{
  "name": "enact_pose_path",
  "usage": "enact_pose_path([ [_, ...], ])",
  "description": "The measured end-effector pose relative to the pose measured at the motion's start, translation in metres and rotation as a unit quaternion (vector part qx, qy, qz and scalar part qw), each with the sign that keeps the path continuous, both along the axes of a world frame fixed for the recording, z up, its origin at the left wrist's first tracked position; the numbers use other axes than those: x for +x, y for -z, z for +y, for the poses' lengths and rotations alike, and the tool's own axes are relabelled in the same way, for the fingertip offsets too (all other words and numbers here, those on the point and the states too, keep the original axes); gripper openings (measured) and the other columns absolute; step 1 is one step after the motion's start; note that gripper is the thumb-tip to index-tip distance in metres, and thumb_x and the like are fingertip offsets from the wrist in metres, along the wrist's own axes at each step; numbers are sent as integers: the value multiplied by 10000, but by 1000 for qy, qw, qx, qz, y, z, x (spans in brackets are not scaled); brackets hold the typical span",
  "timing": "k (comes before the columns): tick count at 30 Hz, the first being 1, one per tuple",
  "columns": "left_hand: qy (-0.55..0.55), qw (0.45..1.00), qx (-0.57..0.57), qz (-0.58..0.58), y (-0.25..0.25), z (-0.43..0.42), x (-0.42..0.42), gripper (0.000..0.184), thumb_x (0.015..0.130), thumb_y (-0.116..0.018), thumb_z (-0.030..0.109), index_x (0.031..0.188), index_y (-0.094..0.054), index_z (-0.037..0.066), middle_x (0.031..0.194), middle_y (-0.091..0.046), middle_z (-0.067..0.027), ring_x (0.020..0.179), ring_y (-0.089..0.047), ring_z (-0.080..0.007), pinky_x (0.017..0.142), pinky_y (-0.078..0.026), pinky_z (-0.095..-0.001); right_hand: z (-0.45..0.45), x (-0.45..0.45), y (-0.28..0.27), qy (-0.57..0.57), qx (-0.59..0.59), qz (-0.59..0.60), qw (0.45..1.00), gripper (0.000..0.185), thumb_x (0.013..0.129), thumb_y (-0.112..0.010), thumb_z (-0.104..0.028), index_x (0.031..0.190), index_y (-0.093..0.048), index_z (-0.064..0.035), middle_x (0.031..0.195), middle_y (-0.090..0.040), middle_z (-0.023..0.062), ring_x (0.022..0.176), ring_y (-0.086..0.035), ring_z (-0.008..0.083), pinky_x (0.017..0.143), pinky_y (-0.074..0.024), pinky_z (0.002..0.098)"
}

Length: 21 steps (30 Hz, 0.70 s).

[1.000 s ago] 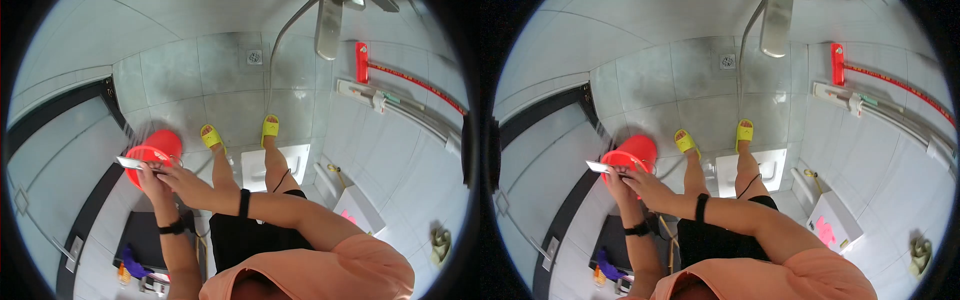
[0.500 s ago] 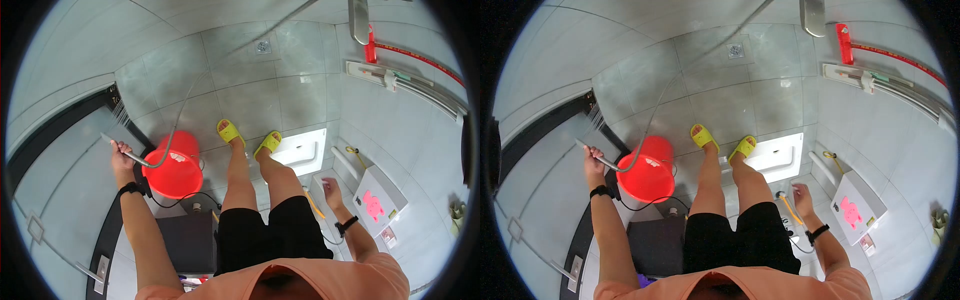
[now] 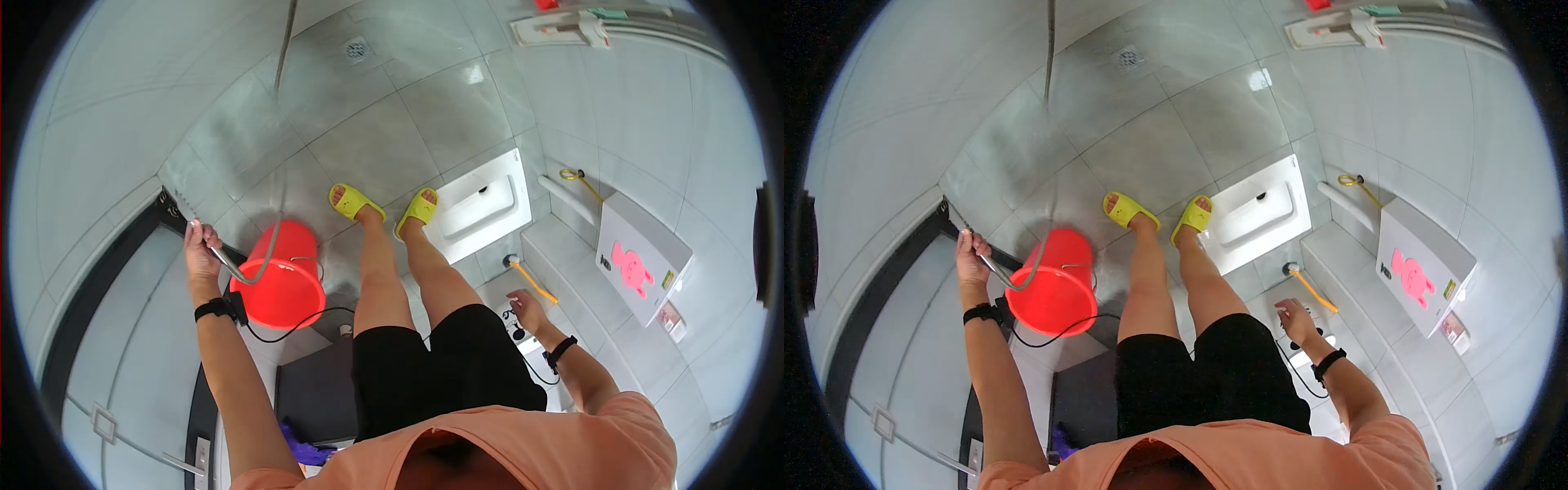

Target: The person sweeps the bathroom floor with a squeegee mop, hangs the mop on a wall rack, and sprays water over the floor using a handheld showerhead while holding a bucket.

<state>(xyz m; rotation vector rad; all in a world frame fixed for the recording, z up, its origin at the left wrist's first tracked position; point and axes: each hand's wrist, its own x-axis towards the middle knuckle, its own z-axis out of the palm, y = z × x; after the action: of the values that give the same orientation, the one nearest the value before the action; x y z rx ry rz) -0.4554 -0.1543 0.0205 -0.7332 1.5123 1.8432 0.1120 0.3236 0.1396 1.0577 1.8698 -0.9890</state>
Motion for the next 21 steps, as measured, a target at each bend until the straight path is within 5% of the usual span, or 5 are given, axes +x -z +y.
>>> enact_pose_path([
  [21,249,961,-105,-59,2,173,73,137,956,-563,221,930,-469,124,665,-429,20,519,-367,-74,471,-315,-225,-22,97,7,100,-9,1,995,189,874,-582,-98,1054,-613,-52,1026,-591,150,876,-615,309,784,-501,360],
])
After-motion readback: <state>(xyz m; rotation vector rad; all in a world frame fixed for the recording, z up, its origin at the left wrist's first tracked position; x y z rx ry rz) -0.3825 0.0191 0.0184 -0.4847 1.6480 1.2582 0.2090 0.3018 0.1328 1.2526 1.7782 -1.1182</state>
